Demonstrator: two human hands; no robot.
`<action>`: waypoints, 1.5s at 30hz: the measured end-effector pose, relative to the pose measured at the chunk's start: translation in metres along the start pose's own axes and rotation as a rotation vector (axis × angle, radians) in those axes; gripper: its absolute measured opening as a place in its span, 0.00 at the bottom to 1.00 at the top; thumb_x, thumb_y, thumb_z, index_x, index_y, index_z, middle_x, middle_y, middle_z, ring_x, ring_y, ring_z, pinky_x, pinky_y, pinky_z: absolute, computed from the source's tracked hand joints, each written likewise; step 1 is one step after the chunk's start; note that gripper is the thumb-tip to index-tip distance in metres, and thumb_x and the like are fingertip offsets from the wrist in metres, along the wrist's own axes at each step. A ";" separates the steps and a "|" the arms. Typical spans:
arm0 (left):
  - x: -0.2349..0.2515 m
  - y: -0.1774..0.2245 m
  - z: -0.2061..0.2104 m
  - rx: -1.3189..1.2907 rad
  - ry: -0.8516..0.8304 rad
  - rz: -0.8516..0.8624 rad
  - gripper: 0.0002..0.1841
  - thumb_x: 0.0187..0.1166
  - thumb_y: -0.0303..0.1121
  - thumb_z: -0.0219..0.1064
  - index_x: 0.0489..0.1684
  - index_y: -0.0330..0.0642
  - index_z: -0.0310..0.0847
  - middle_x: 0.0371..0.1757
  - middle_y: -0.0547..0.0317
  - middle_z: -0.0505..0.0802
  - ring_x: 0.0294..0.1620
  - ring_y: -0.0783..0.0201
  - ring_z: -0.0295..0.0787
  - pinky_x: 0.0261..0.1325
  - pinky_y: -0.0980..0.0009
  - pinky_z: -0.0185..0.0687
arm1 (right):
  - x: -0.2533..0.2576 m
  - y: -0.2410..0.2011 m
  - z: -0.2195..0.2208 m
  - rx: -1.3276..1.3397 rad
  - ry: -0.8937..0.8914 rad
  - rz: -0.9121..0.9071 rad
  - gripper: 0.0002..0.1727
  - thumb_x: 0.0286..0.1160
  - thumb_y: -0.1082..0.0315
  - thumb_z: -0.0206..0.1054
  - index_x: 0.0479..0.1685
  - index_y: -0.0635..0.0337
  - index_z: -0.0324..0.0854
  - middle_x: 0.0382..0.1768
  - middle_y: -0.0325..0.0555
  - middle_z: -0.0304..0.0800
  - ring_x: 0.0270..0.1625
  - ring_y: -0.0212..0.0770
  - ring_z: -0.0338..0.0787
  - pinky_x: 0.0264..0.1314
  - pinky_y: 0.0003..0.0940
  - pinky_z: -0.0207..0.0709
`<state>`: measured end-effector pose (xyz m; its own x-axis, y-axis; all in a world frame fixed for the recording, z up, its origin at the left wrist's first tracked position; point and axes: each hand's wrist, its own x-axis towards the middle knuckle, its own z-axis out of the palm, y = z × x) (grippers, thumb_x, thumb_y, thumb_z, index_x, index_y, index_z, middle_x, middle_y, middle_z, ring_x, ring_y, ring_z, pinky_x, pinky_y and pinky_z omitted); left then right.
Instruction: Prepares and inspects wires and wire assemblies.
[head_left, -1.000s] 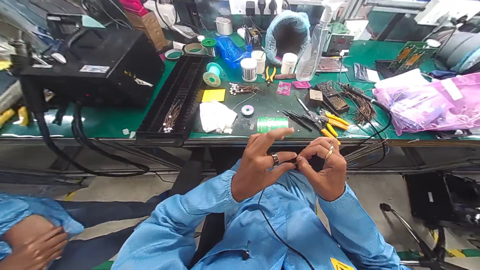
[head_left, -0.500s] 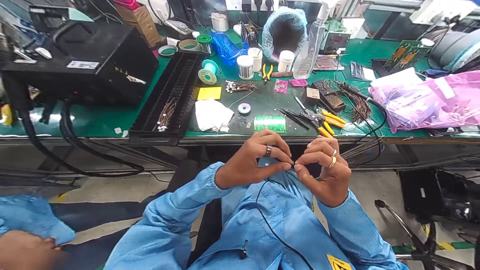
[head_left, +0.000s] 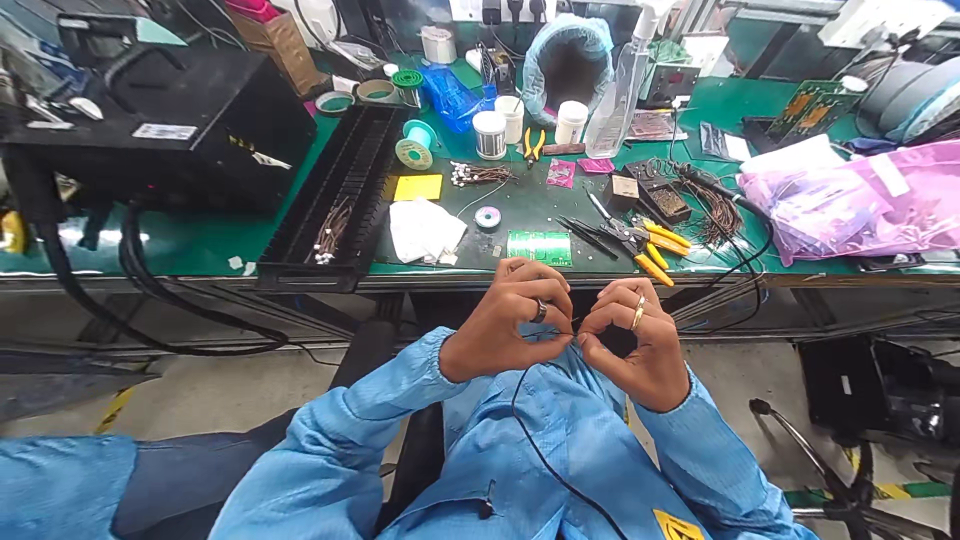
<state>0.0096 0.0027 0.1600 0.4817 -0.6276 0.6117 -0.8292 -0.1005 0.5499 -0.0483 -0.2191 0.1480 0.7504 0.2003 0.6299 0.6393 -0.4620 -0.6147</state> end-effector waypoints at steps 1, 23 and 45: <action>-0.001 0.000 0.002 -0.003 0.025 -0.010 0.03 0.71 0.37 0.77 0.31 0.53 0.96 0.45 0.66 0.96 0.68 0.64 0.84 0.80 0.52 0.61 | 0.000 0.000 0.001 -0.019 0.020 0.004 0.05 0.69 0.59 0.71 0.29 0.45 0.89 0.36 0.33 0.91 0.61 0.41 0.83 0.70 0.50 0.63; 0.000 0.019 0.006 -0.598 0.148 -0.090 0.04 0.75 0.25 0.74 0.41 0.34 0.88 0.43 0.50 0.95 0.53 0.59 0.93 0.63 0.60 0.89 | 0.007 0.006 -0.018 0.376 0.017 -0.101 0.14 0.76 0.67 0.73 0.56 0.65 0.89 0.54 0.51 0.93 0.61 0.43 0.91 0.66 0.41 0.86; 0.001 0.020 0.010 -0.916 0.052 -0.299 0.04 0.83 0.25 0.66 0.47 0.36 0.82 0.41 0.56 0.96 0.45 0.64 0.96 0.57 0.63 0.92 | 0.003 -0.001 -0.004 0.320 0.103 -0.118 0.04 0.70 0.70 0.72 0.35 0.61 0.85 0.36 0.43 0.91 0.48 0.37 0.91 0.60 0.36 0.85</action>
<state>-0.0089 -0.0079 0.1658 0.6674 -0.6364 0.3867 -0.1381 0.4046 0.9040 -0.0473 -0.2216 0.1520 0.6581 0.1403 0.7398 0.7528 -0.1438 -0.6424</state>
